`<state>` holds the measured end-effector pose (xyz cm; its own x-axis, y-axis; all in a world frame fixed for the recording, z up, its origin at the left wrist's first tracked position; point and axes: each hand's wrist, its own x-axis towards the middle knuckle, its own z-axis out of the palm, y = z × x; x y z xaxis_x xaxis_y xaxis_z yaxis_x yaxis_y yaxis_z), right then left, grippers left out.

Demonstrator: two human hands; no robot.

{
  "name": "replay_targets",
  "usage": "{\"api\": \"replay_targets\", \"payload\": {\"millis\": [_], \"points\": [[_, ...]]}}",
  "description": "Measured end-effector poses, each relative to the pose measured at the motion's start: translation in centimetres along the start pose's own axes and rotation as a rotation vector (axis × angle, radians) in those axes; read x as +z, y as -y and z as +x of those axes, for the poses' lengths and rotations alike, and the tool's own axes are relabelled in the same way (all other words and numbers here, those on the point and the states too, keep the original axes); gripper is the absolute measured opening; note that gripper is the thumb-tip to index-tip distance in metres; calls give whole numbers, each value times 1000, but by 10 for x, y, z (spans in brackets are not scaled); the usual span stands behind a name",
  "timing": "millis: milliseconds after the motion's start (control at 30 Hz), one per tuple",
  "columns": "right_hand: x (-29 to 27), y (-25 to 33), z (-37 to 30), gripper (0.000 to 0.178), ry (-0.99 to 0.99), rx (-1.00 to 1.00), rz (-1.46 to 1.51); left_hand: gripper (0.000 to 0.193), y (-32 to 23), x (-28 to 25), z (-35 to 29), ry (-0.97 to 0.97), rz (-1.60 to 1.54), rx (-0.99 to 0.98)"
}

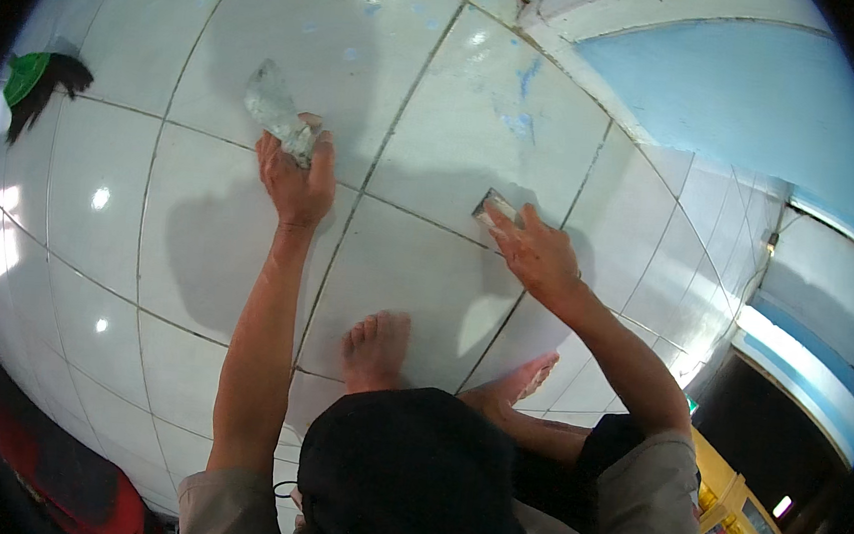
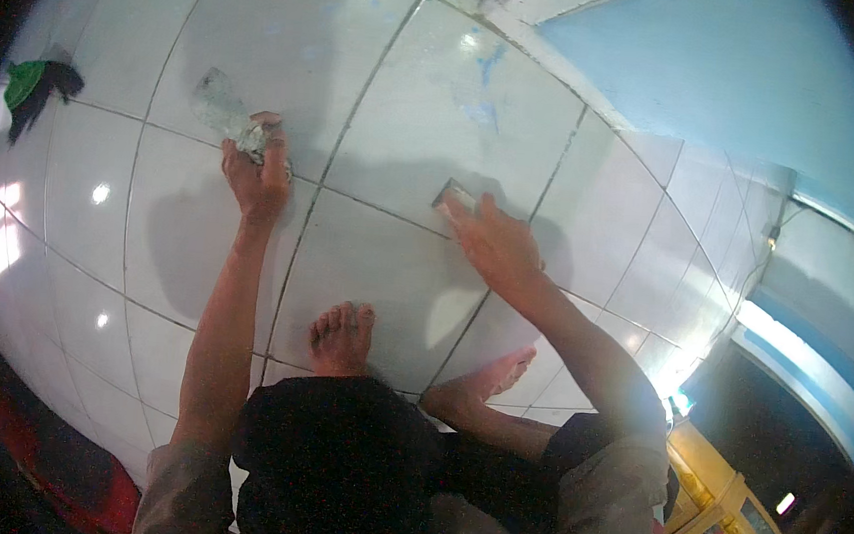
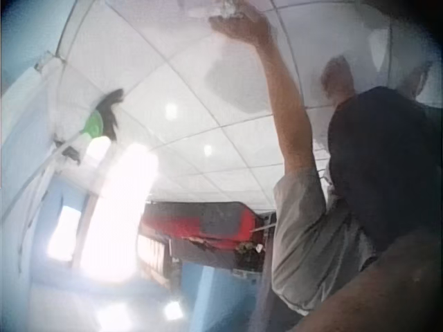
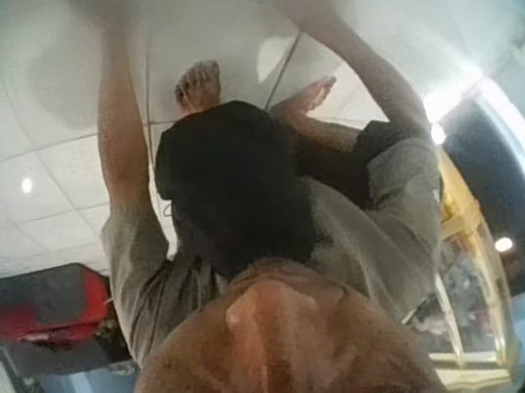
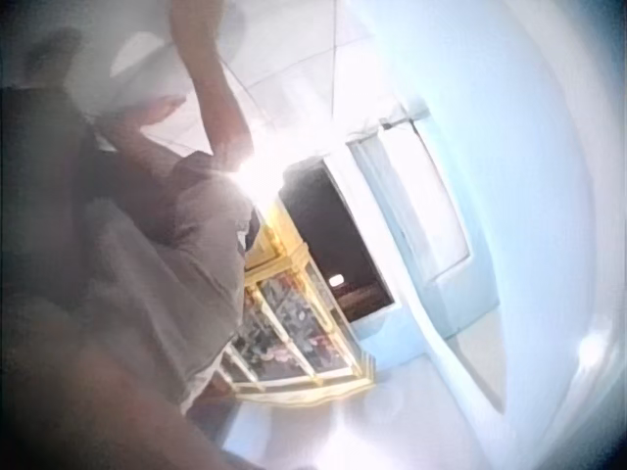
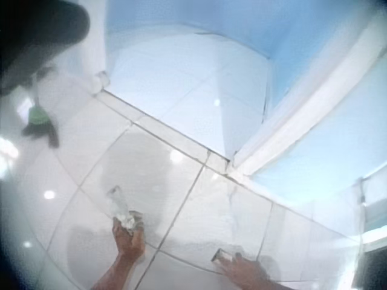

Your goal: The person applies grout to the gaps between white floor tiles using a small trowel and wipes excess material with a cloth. The person works methodically along the tile seams, smoothing the grout and cleaning the tile surfaces.

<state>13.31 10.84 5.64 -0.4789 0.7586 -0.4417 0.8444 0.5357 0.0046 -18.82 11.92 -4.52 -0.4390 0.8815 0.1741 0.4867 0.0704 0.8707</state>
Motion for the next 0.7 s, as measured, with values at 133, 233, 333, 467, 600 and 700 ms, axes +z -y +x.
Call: {"api": "replay_targets", "payload": {"millis": [133, 233, 333, 467, 600, 700], "points": [[0, -35, 5, 41, -6, 173, 97, 21, -1, 5, -1, 29, -55, -28], [-7, -27, 16, 39, -17, 216, 114, 18, -1, 3, -2, 19, -37, -54], [3, -32, -11, 38, 1, 259, 160, 19, -3, 1, -1, 59, -92, -84], [18, -52, -24, 36, -52, 281, 113, 18, -13, 1, 0, 54, -128, -175], [3, -43, 21, 35, -187, 164, 158, 18, -7, 3, 2, 60, -48, 22], [3, -46, 21, 32, -145, 140, 128, 20, -4, 3, 2, 47, -161, 58]]}}
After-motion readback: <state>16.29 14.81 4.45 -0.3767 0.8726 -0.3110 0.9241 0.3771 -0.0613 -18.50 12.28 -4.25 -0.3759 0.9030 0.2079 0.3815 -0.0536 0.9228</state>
